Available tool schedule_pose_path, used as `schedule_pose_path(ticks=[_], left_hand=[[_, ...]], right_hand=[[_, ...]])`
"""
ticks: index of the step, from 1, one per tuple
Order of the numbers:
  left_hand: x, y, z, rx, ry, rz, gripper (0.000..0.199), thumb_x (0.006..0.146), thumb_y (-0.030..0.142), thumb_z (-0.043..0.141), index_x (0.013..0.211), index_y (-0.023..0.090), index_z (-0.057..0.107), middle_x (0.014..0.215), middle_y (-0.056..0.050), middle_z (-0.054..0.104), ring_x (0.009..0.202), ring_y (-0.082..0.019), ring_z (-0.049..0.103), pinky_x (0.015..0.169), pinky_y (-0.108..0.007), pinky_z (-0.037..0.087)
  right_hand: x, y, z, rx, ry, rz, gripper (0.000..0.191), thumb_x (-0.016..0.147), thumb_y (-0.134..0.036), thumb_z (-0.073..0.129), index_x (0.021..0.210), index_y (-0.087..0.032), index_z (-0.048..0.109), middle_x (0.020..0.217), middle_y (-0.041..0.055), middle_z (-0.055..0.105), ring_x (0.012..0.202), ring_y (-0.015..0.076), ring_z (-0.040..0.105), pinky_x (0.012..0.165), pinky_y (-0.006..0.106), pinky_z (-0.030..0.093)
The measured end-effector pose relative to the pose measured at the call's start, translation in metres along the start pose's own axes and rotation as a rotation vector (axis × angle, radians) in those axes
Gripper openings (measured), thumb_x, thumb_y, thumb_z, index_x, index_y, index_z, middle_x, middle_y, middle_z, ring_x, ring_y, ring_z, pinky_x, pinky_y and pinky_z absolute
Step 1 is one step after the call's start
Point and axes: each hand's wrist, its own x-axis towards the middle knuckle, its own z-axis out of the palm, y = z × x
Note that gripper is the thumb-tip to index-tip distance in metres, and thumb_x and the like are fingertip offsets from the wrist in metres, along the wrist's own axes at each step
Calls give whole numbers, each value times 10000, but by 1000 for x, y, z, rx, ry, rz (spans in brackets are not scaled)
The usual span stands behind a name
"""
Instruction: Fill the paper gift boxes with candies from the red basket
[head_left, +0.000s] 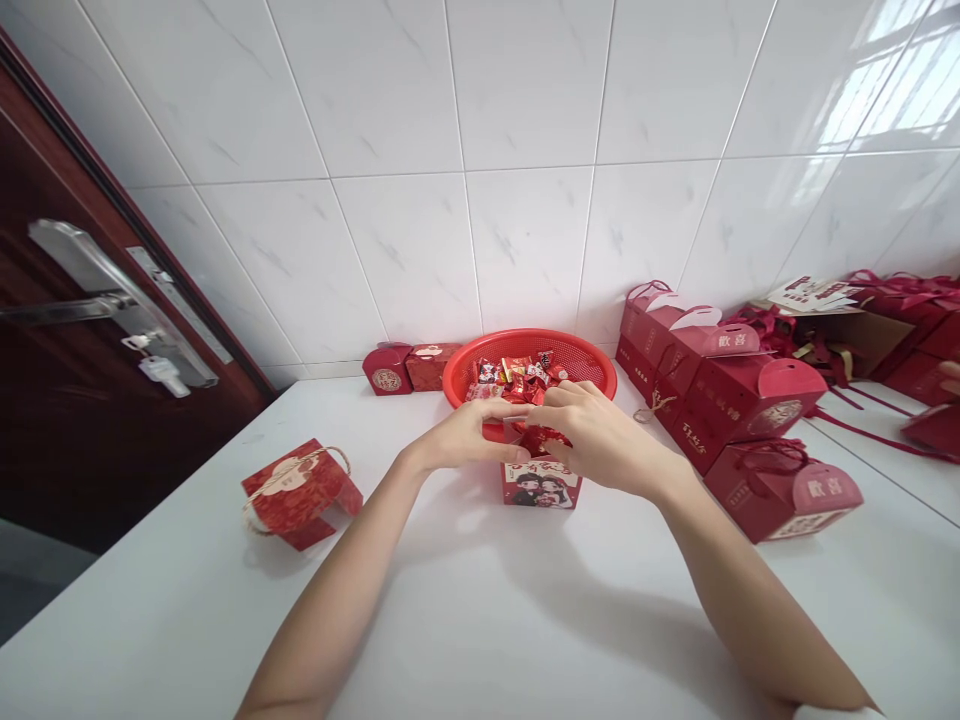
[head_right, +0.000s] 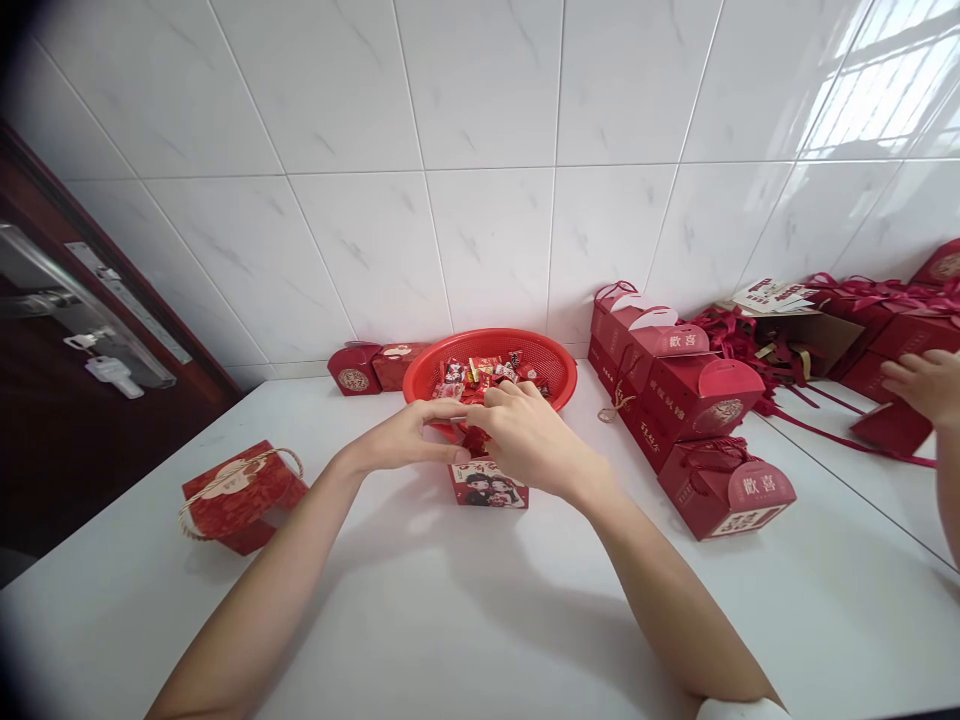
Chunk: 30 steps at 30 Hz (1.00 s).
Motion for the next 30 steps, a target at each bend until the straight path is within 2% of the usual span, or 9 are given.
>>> schedule_pose_path(ticks=[4, 7, 11, 14, 17, 21, 23, 26, 30], left_hand=[[0, -1, -1, 17, -1, 3, 612, 704, 378, 842, 1283, 259, 684, 1350, -61, 654, 1299, -319, 549, 1097, -431, 439], [0, -2, -2, 27, 1, -4, 645, 705, 409, 836, 1311, 272, 664, 1417, -57, 608, 1347, -322, 510, 1127, -427, 412], [1, -2, -1, 55, 10, -15, 689, 697, 418, 838, 1338, 254, 645, 1420, -72, 606, 1367, -335, 492, 1130, -434, 412], [2, -2, 0, 63, 18, -9, 699, 699, 440, 834, 1341, 238, 643, 1425, -79, 600, 1385, -341, 474, 1137, -431, 406], [2, -4, 0, 64, 9, 6, 692, 713, 459, 822, 1346, 251, 637, 1429, -67, 597, 1388, -333, 473, 1146, -429, 398], [2, -7, -1, 103, 24, 3, 699, 723, 494, 809, 1353, 248, 632, 1442, -73, 585, 1396, -335, 462, 1151, -433, 393], [2, -7, -1, 105, 24, 6, 697, 730, 505, 801, 1355, 250, 630, 1444, -76, 584, 1388, -334, 472, 1148, -432, 397], [2, -7, -1, 93, 7, 18, 673, 749, 503, 786, 1354, 254, 629, 1437, -70, 591, 1369, -324, 495, 1130, -421, 419], [2, -6, 0, 118, 19, -13, 678, 748, 514, 784, 1351, 247, 629, 1451, -66, 578, 1389, -323, 471, 1127, -408, 418]], right_hand=[[-5, 0, -6, -13, 66, 30, 289, 858, -61, 607, 1116, -172, 671, 958, 83, 617, 960, 247, 522, 839, 350, 374], [-9, 0, -10, -43, 90, 45, 228, 904, -41, 507, 988, -161, 681, 891, 78, 640, 898, 231, 545, 817, 340, 375], [-13, -2, -10, -25, -78, 10, 289, 943, -72, 435, 840, -178, 683, 757, 56, 643, 715, 192, 557, 699, 305, 357], [-14, -1, -7, 41, -125, -20, 286, 975, -141, 428, 945, -211, 704, 778, 41, 670, 686, 181, 575, 671, 288, 350], [-11, 1, -4, 78, -73, -7, 303, 1011, -211, 399, 1065, -217, 697, 810, 50, 688, 735, 194, 605, 717, 296, 372], [-6, 0, 1, 89, -171, -60, 296, 1022, -349, 440, 972, -208, 695, 790, 45, 687, 760, 210, 621, 841, 353, 390], [-5, -1, 0, 110, -188, -69, 315, 1026, -390, 442, 935, -202, 678, 784, 38, 685, 744, 205, 615, 851, 361, 389], [-6, -1, -1, 143, -114, -22, 366, 1044, -407, 392, 910, -196, 660, 737, 34, 669, 713, 202, 608, 809, 349, 397], [-7, 3, 1, 134, -211, -42, 211, 982, -351, 534, 901, -202, 660, 837, 39, 698, 828, 226, 648, 931, 399, 391]])
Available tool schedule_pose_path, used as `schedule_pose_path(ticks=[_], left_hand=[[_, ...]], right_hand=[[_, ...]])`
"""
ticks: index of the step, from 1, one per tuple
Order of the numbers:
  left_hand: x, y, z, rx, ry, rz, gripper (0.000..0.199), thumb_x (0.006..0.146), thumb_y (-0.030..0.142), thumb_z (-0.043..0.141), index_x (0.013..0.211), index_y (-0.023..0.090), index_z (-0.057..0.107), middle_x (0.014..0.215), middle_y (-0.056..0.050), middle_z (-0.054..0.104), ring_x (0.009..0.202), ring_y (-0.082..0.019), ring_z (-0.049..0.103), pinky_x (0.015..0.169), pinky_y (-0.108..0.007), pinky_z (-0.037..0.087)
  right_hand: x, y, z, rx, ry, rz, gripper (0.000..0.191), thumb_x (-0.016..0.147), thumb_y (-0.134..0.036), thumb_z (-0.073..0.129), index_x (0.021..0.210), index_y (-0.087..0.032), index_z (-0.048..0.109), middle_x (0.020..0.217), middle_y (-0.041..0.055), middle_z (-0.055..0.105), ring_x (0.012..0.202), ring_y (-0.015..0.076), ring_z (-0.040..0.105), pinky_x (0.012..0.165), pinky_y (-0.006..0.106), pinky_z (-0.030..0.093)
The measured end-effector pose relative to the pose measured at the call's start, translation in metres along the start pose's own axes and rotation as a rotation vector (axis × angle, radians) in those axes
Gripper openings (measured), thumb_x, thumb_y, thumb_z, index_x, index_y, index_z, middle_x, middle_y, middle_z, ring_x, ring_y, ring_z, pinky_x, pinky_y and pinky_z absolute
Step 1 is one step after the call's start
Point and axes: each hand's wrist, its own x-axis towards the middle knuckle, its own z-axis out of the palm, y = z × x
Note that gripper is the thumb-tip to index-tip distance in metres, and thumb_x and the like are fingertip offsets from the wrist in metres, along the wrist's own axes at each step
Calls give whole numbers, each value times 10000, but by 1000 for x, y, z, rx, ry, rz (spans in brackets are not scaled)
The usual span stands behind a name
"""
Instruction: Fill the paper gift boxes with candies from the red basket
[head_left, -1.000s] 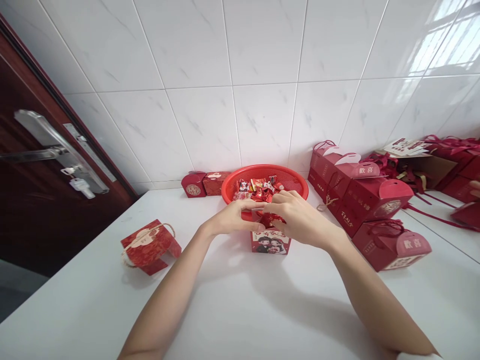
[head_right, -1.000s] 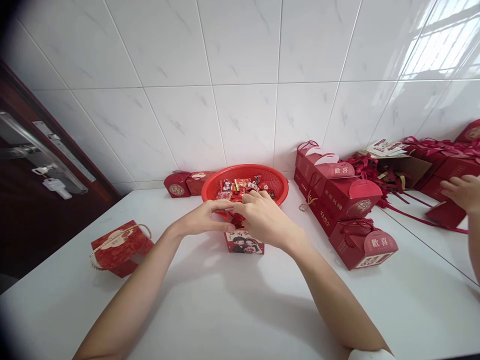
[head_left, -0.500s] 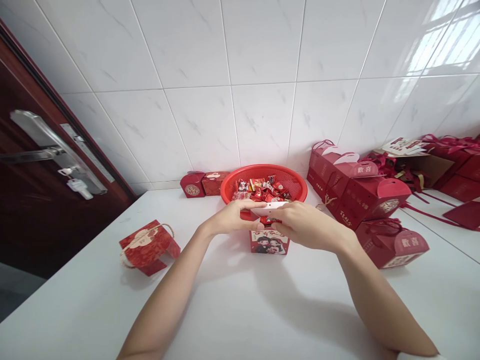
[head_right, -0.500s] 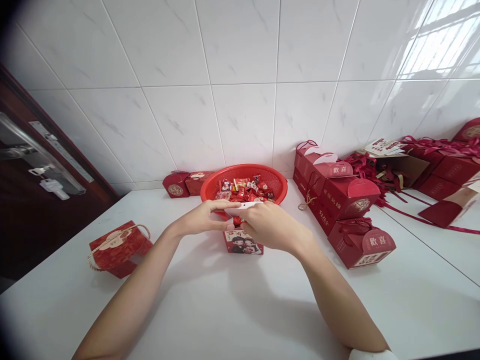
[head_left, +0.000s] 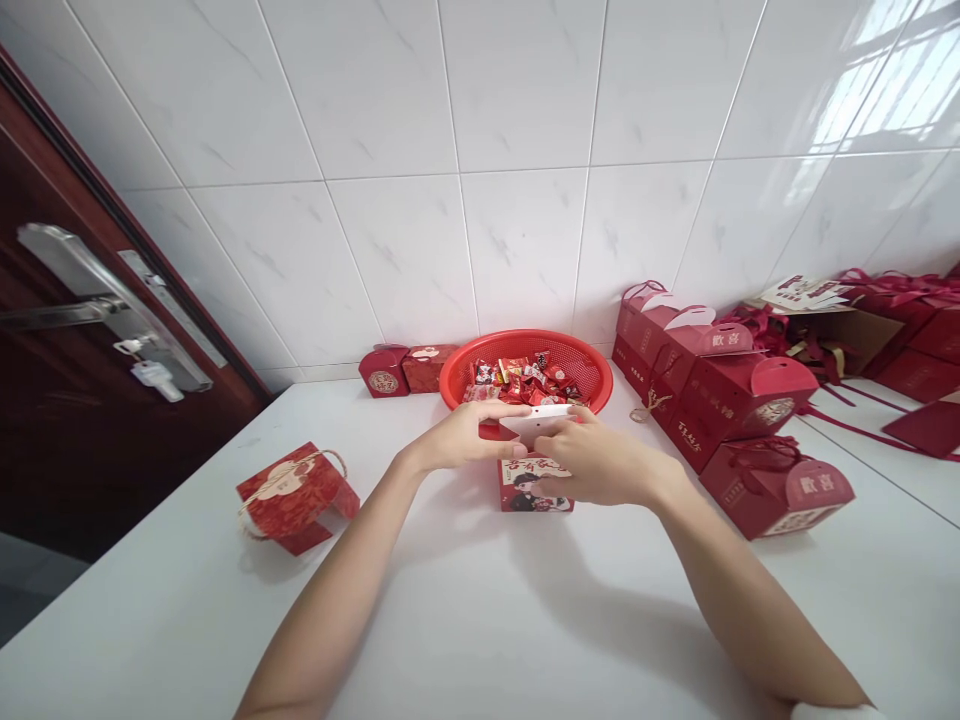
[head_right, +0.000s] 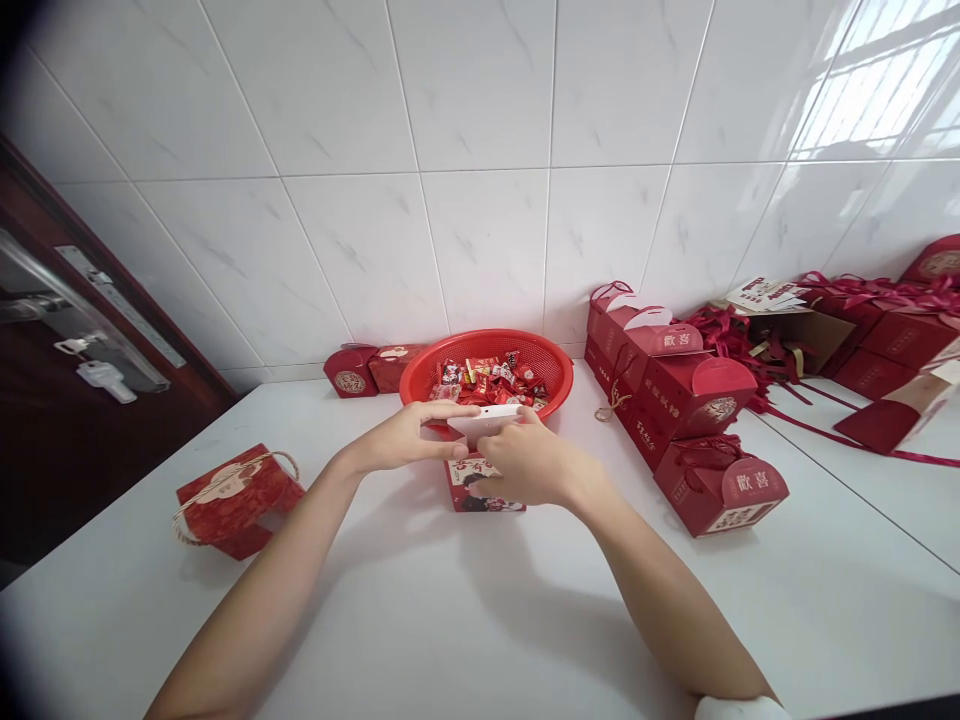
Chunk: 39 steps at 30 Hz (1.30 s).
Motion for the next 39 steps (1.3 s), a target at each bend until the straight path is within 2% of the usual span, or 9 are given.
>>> schedule_pose_path(ticks=[2, 8, 13, 18, 24, 27, 32, 36, 39], left_hand=[[-1, 0, 0, 4, -8, 9, 664, 776, 522, 758, 1366, 253, 614, 1458, -64, 572, 1386, -314, 476, 1124, -403, 420], [-3, 0, -1, 45, -9, 88, 614, 792, 476, 752, 1357, 278, 618, 1447, -35, 584, 1389, -299, 471, 1154, -417, 386], [-1, 2, 6, -52, 140, 135, 622, 780, 370, 757, 1369, 240, 607, 1331, -76, 668, 1219, -308, 613, 1056, -451, 487], [2, 4, 12, -212, 378, 165, 638, 777, 423, 764, 1351, 192, 606, 1027, -71, 746, 877, -229, 705, 818, -368, 590], [12, -6, 20, -319, 421, 128, 628, 730, 478, 795, 1259, 172, 648, 999, -80, 740, 927, -246, 692, 804, -349, 576], [15, -14, 21, -301, 459, 124, 581, 747, 487, 772, 1223, 170, 665, 1084, -98, 741, 964, -254, 692, 826, -353, 572], [13, -15, 24, -115, 256, 111, 470, 746, 455, 769, 1124, 179, 720, 1131, -87, 743, 958, -263, 698, 850, -379, 574], [9, -5, 23, -35, 283, 192, 381, 798, 404, 730, 1118, 198, 729, 1064, -65, 759, 982, -247, 694, 910, -362, 553], [9, -2, 19, 58, 243, 170, 415, 794, 410, 733, 1161, 217, 714, 1195, -70, 729, 1129, -282, 655, 987, -379, 517]], right_hand=[[-2, 2, -2, 34, 12, -31, 168, 973, -333, 548, 953, -212, 663, 883, 40, 705, 859, 225, 651, 913, 381, 413], [-14, 14, -14, 51, 311, 49, 255, 985, -368, 506, 1099, -195, 653, 1009, 97, 700, 943, 248, 641, 793, 335, 473], [-17, 31, -18, 23, 413, 147, 463, 903, -431, 628, 1301, -201, 574, 1270, 134, 633, 1186, 314, 574, 928, 428, 491], [-22, 37, -28, 193, 474, 140, 573, 906, -602, 561, 1325, -211, 559, 1249, 121, 663, 1148, 307, 623, 927, 419, 508], [-20, 44, -25, 210, 298, 202, 617, 885, -629, 571, 1312, -184, 547, 1124, 126, 696, 1033, 297, 659, 839, 379, 510], [-12, 52, -20, 232, 191, 196, 458, 873, -544, 627, 1146, -177, 590, 1062, 110, 699, 946, 267, 660, 771, 342, 499], [-1, 60, -15, 221, 37, 233, 157, 877, -309, 606, 940, -165, 615, 922, 72, 683, 812, 211, 631, 657, 280, 443], [-1, 57, -14, 209, 8, 190, 111, 821, -200, 628, 929, -183, 641, 896, 32, 668, 797, 184, 613, 636, 255, 412], [1, 55, -13, 187, -7, 204, 44, 818, -168, 612, 782, -182, 594, 783, 16, 643, 737, 173, 601, 604, 253, 393]])
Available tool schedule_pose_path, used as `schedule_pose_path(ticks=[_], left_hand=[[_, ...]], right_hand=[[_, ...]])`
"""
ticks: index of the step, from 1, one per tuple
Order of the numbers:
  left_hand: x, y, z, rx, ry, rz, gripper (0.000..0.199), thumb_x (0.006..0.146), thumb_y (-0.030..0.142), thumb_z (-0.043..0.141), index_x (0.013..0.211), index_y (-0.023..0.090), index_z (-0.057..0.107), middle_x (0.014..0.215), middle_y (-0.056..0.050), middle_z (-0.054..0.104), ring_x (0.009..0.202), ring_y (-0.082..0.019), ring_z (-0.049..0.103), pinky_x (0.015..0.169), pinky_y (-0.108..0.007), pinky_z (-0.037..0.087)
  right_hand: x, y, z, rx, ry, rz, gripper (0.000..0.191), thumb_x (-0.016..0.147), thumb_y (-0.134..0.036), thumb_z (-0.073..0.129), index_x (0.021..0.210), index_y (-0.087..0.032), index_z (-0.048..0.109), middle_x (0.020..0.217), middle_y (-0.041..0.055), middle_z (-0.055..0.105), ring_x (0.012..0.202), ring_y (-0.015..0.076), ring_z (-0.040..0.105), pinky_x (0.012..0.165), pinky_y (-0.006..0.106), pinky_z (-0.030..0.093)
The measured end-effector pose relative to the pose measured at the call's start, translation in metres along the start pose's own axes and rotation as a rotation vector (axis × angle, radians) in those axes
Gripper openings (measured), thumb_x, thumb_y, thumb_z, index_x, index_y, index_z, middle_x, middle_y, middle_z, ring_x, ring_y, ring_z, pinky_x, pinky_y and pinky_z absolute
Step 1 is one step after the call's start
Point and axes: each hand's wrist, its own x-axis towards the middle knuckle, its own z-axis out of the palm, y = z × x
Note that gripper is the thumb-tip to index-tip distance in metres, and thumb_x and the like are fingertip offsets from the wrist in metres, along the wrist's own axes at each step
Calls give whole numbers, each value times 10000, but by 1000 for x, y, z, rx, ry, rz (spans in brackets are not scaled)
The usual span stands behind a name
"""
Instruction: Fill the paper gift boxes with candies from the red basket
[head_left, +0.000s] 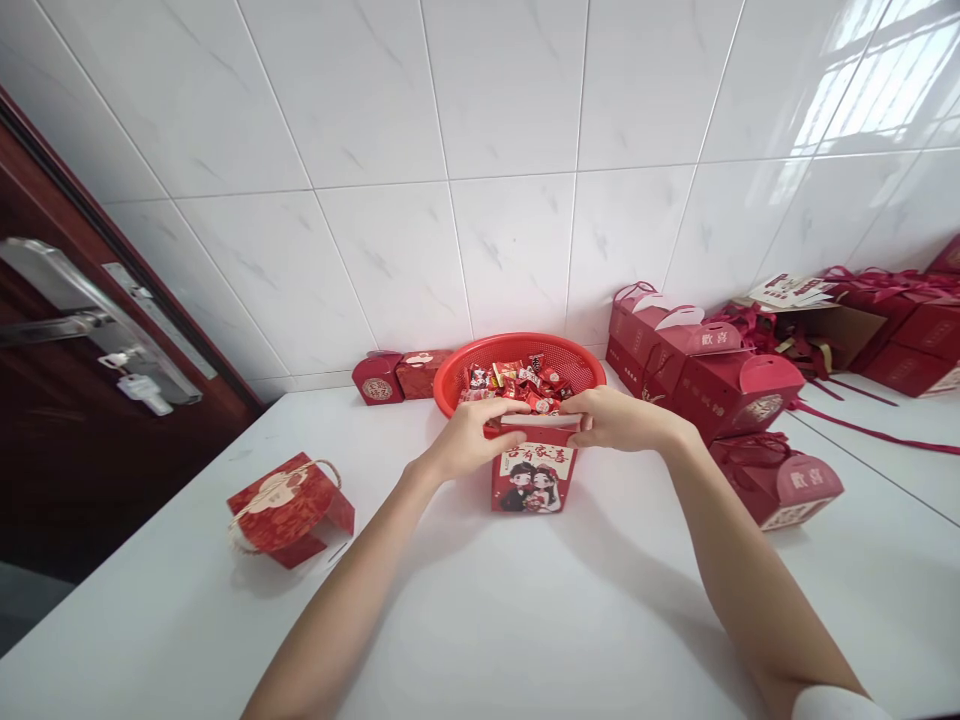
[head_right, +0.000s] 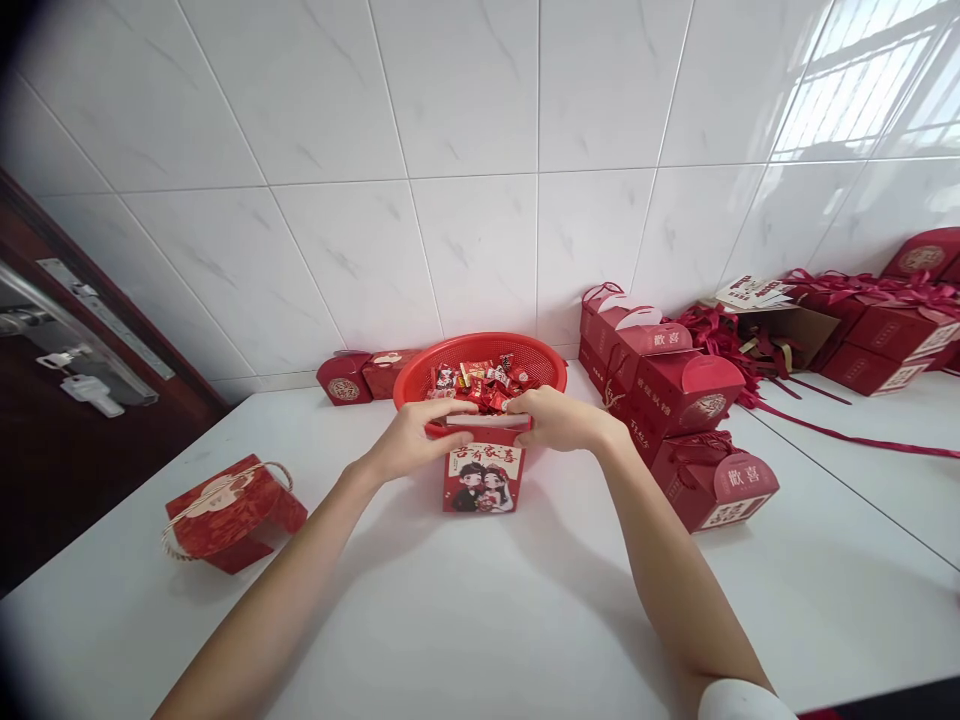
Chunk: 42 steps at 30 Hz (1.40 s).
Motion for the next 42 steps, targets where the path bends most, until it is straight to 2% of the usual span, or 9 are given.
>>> schedule_pose_path(ticks=[3, 7, 10, 13, 16, 22, 35, 39, 42], left_hand=[[0, -1, -5, 3, -85, -46, 537, 751, 429, 778, 1242, 239, 673, 1267, -69, 696, 1202, -298, 617, 1024, -394, 496], [-3, -2, -12, -134, -68, -42, 576, 771, 459, 764, 1279, 215, 648, 1028, -58, 728, 1003, -242, 680, 933, -374, 538], [-3, -3, -16, -164, -116, -51, 632, 774, 506, 756, 1312, 201, 626, 1008, -64, 726, 984, -239, 680, 931, -382, 535], [-3, -4, -20, -134, -199, -84, 638, 779, 534, 745, 1315, 207, 631, 1135, -89, 724, 1079, -274, 663, 962, -403, 527], [-3, -3, -23, -91, -171, -66, 605, 788, 516, 744, 1310, 227, 642, 1312, -92, 664, 1211, -298, 605, 1035, -416, 492], [-3, -6, -23, -149, -171, -74, 594, 805, 472, 737, 1328, 214, 623, 1286, -100, 678, 1132, -271, 652, 992, -407, 525], [-3, -7, -22, -85, -217, -92, 609, 794, 381, 740, 1366, 236, 594, 1350, -88, 651, 1242, -285, 597, 1040, -413, 486], [-3, -7, -20, -60, -186, -82, 512, 812, 301, 688, 1317, 237, 638, 1383, -63, 634, 1308, -293, 549, 1070, -403, 468], [-3, -6, -18, -68, -159, -77, 471, 812, 270, 672, 1280, 224, 661, 1328, -67, 668, 1243, -290, 594, 1038, -407, 492]], right_hand=[[0, -1, 0, 10, -17, -15, 128, 831, -175, 601, 714, -182, 549, 707, 9, 629, 677, 162, 586, 590, 256, 386], [-2, -3, -4, 153, -45, -160, 200, 851, -217, 584, 664, -179, 526, 665, 9, 653, 623, 145, 592, 582, 249, 401], [-1, -5, -2, 146, -57, -102, 252, 829, -197, 585, 596, -183, 490, 608, 20, 661, 593, 150, 608, 577, 248, 414], [1, -4, 1, 174, -86, -85, 265, 814, -204, 594, 570, -184, 492, 593, 28, 671, 586, 162, 633, 581, 253, 444], [2, 2, 1, 298, -80, -96, 256, 829, -308, 611, 618, -178, 548, 634, 36, 696, 598, 173, 667, 582, 260, 493], [3, 9, -2, 386, -138, -97, 282, 800, -390, 628, 625, -185, 544, 605, 21, 678, 623, 206, 706, 579, 274, 535], [7, 7, 1, 268, -174, 2, 211, 773, -245, 588, 584, -197, 508, 546, 14, 650, 585, 194, 684, 571, 261, 489], [8, 11, 2, 249, -117, -12, 210, 786, -280, 618, 635, -199, 497, 607, 11, 665, 595, 181, 662, 561, 255, 460], [6, 12, 0, 219, -59, -68, 172, 792, -274, 621, 674, -186, 533, 652, 3, 663, 612, 162, 639, 545, 242, 434]])
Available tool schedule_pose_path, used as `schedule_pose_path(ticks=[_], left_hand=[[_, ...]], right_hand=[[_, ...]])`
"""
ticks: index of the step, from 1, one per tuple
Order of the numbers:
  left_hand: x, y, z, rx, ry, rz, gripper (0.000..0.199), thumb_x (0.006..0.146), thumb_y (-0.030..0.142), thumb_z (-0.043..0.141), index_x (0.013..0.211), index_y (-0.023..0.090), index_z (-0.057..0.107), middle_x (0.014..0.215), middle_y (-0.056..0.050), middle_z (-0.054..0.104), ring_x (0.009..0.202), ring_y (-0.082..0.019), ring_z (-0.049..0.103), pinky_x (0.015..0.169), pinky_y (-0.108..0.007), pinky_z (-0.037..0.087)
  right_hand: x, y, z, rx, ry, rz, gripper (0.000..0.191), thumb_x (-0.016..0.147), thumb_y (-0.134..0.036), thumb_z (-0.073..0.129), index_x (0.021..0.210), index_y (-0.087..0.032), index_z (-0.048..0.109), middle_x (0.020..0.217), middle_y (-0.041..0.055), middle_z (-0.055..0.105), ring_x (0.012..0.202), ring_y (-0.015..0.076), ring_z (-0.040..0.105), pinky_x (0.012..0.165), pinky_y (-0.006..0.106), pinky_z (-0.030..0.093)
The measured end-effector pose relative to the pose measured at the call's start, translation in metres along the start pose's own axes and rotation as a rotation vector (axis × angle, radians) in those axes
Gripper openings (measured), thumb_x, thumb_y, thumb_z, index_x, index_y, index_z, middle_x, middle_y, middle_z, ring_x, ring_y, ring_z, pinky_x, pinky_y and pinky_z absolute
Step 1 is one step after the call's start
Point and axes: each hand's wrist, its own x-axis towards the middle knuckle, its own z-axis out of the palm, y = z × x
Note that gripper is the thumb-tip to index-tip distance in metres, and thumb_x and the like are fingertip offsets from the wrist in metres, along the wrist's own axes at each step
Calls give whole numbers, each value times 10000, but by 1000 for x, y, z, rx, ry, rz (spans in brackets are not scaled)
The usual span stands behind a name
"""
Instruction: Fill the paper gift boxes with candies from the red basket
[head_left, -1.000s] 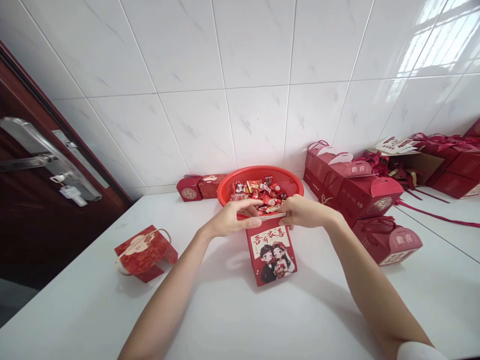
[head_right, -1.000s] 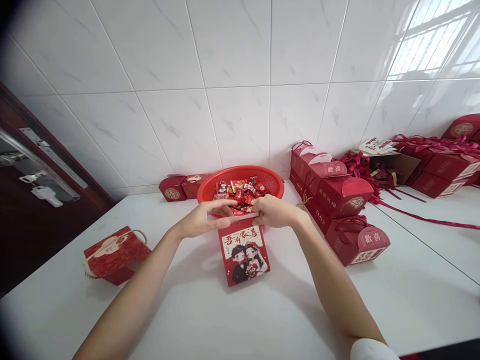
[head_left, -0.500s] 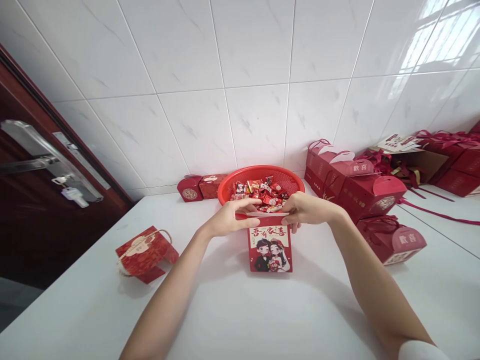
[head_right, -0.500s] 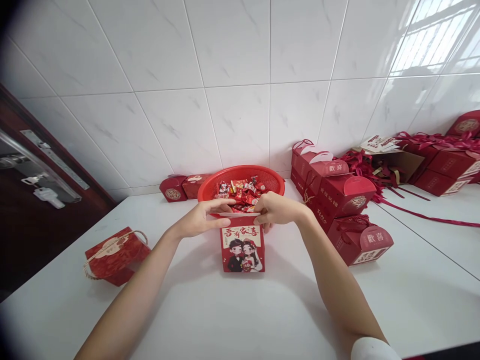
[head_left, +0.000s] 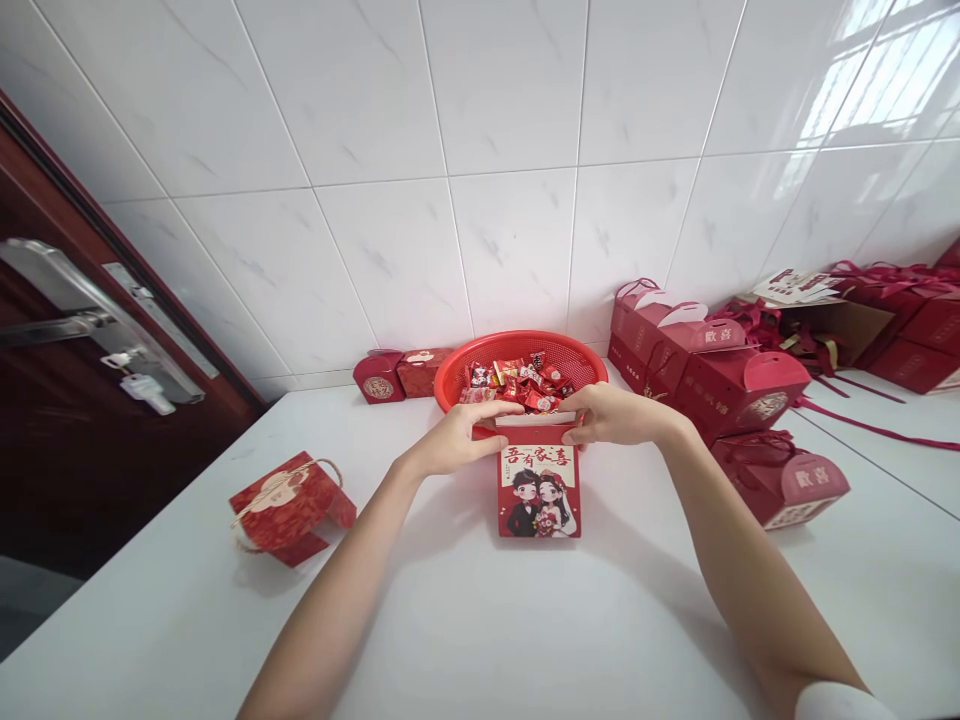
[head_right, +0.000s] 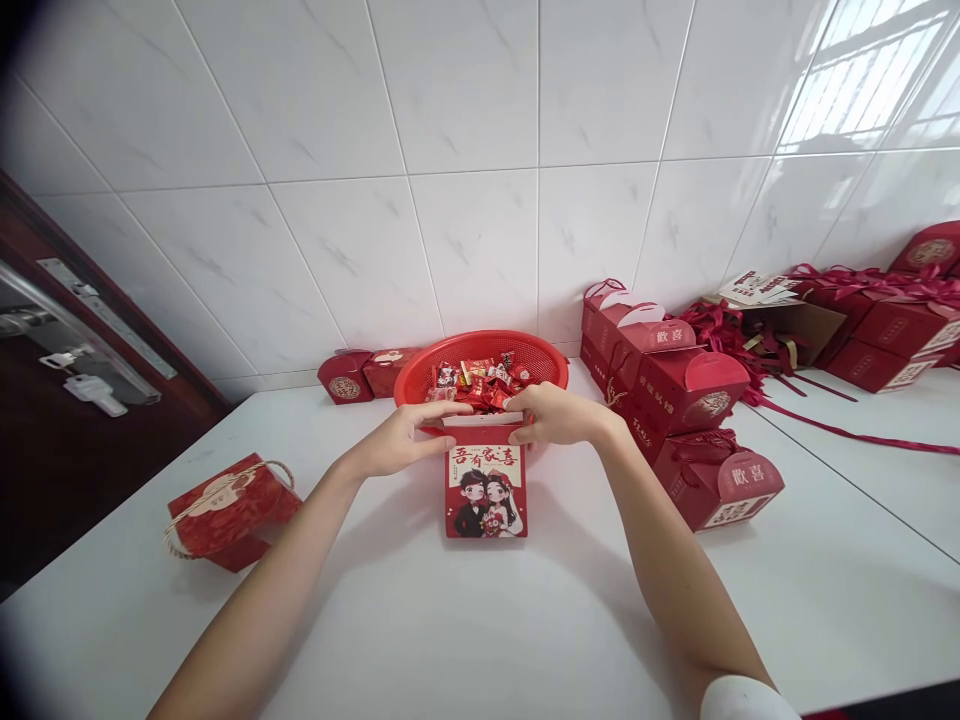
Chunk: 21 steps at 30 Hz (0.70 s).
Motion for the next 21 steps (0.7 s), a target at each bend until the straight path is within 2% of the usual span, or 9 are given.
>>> schedule_pose_path(ticks=[4, 7, 10, 12, 14, 16, 18, 21], left_hand=[[-1, 4, 0, -99, 51, 61, 463, 811, 264, 670, 1268, 187, 657, 1202, -88, 708, 1024, -243, 677, 914, -375, 553], [0, 3, 1, -120, 27, 49, 468, 806, 279, 695, 1266, 200, 655, 1207, -90, 703, 913, -212, 688, 821, -343, 573], [2, -1, 3, -221, -96, 20, 508, 782, 292, 734, 1272, 193, 649, 1195, -104, 707, 954, -230, 691, 797, -333, 576], [4, -4, 4, -275, -89, 5, 547, 782, 311, 743, 1300, 180, 627, 1159, -109, 716, 939, -232, 696, 794, -341, 576], [5, -5, 4, -237, -41, -19, 549, 767, 320, 759, 1282, 173, 640, 1112, -101, 728, 863, -215, 698, 763, -338, 576], [4, -4, 2, -226, -70, -40, 536, 749, 319, 775, 1251, 168, 661, 1066, -95, 740, 853, -218, 699, 751, -336, 577], [2, -3, 1, -316, -119, -36, 546, 748, 333, 781, 1254, 170, 657, 1087, -102, 739, 913, -240, 704, 765, -347, 583], [0, -3, 0, -362, -103, -17, 566, 756, 337, 777, 1281, 177, 640, 1112, -103, 732, 916, -239, 710, 760, -342, 583]], right_hand=[[-5, -3, -3, 80, 24, -123, 180, 818, -326, 629, 761, -156, 629, 679, 16, 672, 642, 169, 647, 575, 257, 465], [-5, -3, -3, 76, 47, -72, 171, 809, -298, 634, 720, -153, 614, 620, 20, 654, 594, 175, 647, 548, 261, 463], [-3, 0, -2, 135, -44, -48, 178, 796, -307, 641, 708, -159, 593, 627, 26, 666, 578, 181, 661, 548, 264, 491], [-1, 3, -2, 226, -85, -75, 213, 811, -362, 634, 771, -155, 610, 693, 39, 699, 603, 186, 682, 566, 270, 518], [0, 4, -2, 240, -81, -40, 229, 800, -373, 645, 759, -152, 602, 691, 39, 702, 576, 184, 682, 536, 262, 514], [0, 5, -3, 229, -94, 5, 219, 775, -351, 671, 741, -145, 605, 662, 34, 694, 545, 178, 674, 508, 251, 503], [-1, 5, -4, 299, -150, -20, 252, 775, -370, 692, 825, -127, 652, 711, 49, 714, 576, 177, 686, 530, 254, 522], [0, 6, -3, 402, -211, -65, 379, 789, -433, 705, 974, -104, 673, 776, 75, 732, 608, 172, 696, 553, 251, 535]])
